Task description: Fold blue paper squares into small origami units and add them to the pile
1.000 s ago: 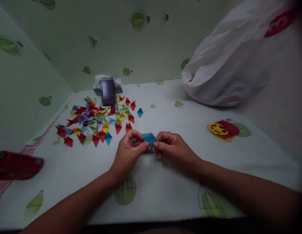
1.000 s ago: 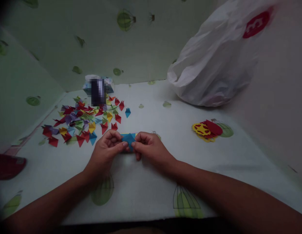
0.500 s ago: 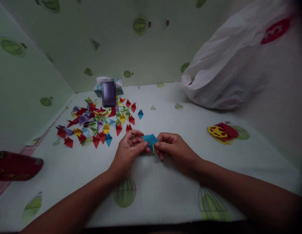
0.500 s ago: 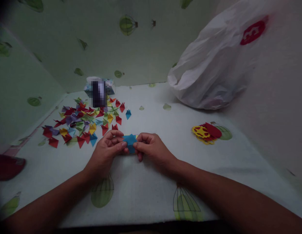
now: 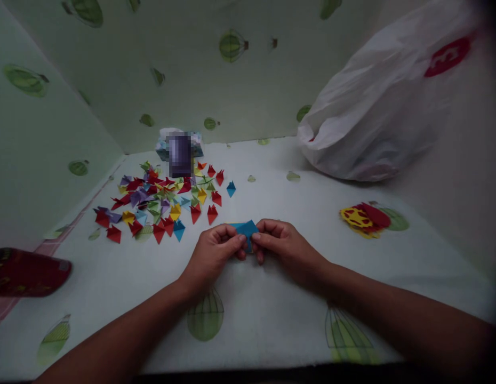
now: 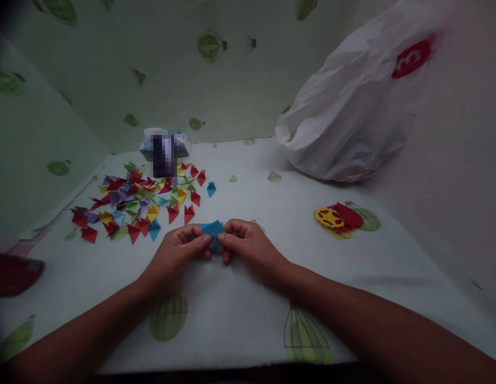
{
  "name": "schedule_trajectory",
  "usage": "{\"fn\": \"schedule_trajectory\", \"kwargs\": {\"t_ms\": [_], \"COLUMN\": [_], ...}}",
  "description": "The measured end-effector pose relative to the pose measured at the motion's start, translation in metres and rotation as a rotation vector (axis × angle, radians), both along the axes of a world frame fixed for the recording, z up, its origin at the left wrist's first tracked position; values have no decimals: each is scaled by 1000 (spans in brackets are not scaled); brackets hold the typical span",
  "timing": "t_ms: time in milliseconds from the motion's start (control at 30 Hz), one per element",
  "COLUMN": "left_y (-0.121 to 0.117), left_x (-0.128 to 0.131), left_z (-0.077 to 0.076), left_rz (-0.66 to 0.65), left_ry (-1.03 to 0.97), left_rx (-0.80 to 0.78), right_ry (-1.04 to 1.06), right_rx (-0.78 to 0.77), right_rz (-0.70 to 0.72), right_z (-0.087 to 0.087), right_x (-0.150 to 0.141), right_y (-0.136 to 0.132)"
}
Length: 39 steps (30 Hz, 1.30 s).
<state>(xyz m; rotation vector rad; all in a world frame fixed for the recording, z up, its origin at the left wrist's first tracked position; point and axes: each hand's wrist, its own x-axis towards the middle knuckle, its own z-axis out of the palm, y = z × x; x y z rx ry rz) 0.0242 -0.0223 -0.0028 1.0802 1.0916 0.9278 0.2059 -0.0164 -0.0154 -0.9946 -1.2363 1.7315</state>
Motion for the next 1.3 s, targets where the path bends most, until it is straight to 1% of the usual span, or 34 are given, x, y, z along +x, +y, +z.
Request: {"fn": "schedule_trajectory", "kwargs": {"t_ms": [167,267,333,400,467,567,700,1000,1300], "left_y": [0,0,0,0,-1,-1,-1,-3,-3], "left_x": [-1,-1,0,1,2,3,3,2,3], "left_z": [0,-2,-2,-3,-2,-1,0,0,0], "left_rz": [-7,-23,-3,48,107,124,80,121,119], "left_ry": [10,-17,-53,-76,-67,-17,11,63,-26], "left_rx": [-11,-29,-32,11,99,188,154,137,87], "right_ry": [-22,-13,-4,-3,-11,-35,-39,-14,4], "right_rx": [-1,-7,-5,0,7,10,-1,-12,-3], "right_rz": [-23,-38,-52,-67,-72,-68,-68,-52,-48], "right_z": [2,4,4,3,2,2,3,0,3], "right_x": [-1,-2,-2,-2,-1,-1,-3,-3,-3], "right_y": [-1,-1,-1,-1,-1,-2,-4,-5,-7]}}
